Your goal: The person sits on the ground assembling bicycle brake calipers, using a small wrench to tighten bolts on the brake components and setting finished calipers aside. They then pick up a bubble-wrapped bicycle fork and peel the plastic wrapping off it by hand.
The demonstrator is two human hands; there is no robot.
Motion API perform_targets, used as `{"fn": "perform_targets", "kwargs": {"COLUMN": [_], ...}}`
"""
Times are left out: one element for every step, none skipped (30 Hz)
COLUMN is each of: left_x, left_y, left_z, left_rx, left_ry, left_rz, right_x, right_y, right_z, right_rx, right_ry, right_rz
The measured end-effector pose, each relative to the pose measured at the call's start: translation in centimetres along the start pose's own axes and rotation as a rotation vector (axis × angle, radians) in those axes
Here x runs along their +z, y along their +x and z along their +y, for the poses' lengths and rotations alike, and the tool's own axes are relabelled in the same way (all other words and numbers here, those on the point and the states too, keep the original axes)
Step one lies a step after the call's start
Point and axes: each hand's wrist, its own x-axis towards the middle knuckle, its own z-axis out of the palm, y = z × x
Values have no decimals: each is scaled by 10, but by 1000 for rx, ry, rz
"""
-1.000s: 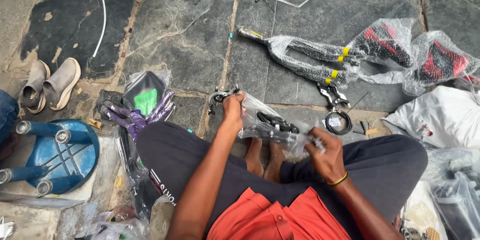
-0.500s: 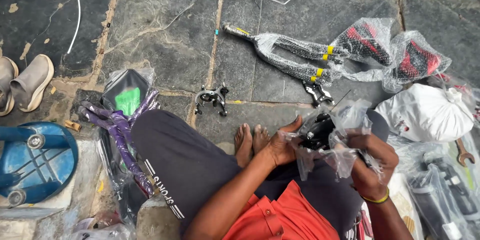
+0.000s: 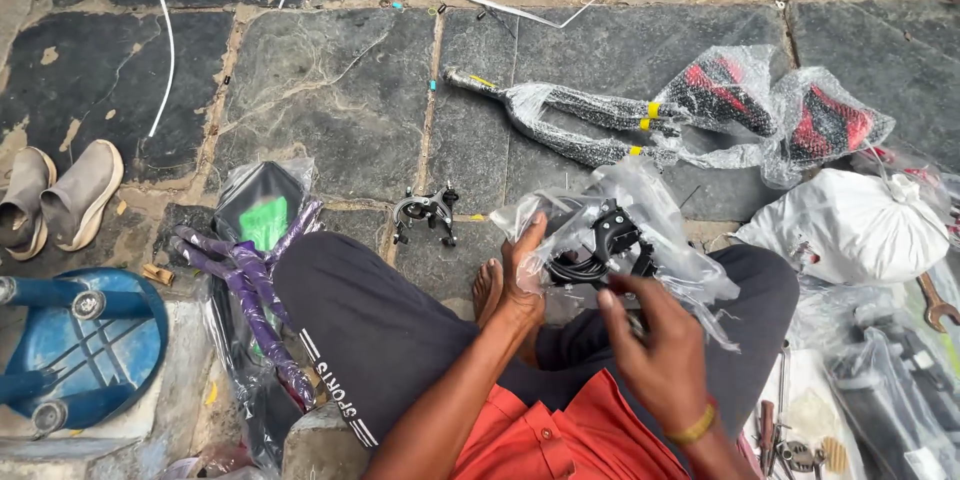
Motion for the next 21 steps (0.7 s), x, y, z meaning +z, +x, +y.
{"fn": "perform_targets", "kwargs": {"left_x": [6,9,12,10,7,4,5,6,8,1,-6,-16,-20,-26,-31,-47,-62,-78,-89,-104,-119], "left_y": [-3,-8,-13,-13,-13,-15,-18,-21,-25,-18,-11,-4,3,5,9,19,30,41,55,60,66], "left_z": [6,14,21,26,30,33,41,48,55,50,46,44,47,46,45,35,25,12,7,-1,-9], "left_rx": [2,72,142,147,97,45,47,29,11,19,19,24,38,-9,-54,-54,-68,-82,-84,-116,-149], "left_ry": [0,29,57,58,-38,-135,-136,-91,-46,-49,-59,-66,-67,-92,-118,-117,-174,-234,-235,-170,-105], "left_rz": [-10,42,92,97,20,-56,-52,-32,-13,-14,19,56,60,173,286,285,310,334,332,352,372], "right_x": [10,22,35,39,44,49,55,60,65,75,86,101,99,97,94,92,91,88,93,99,104], "right_y": [11,22,32,37,41,44,50,55,60,68,76,85,87,82,77,72,68,63,69,69,70], "right_z": [12,24,36,37,38,41,46,51,56,81,105,129,114,103,91,77,63,50,62,74,86], "right_rx": [-5,-3,-1,-3,-30,-54,-55,56,167,159,134,109,99,68,37,37,-9,-56,-56,-216,-377], "right_ry": [0,-70,-139,-136,-118,-102,-101,-84,-66,-66,15,100,106,111,117,117,-22,-164,-166,-209,-248], "right_rz": [9,83,159,154,170,186,181,122,63,62,23,-23,-31,-80,-129,-128,-150,-172,-171,-181,-193]}}
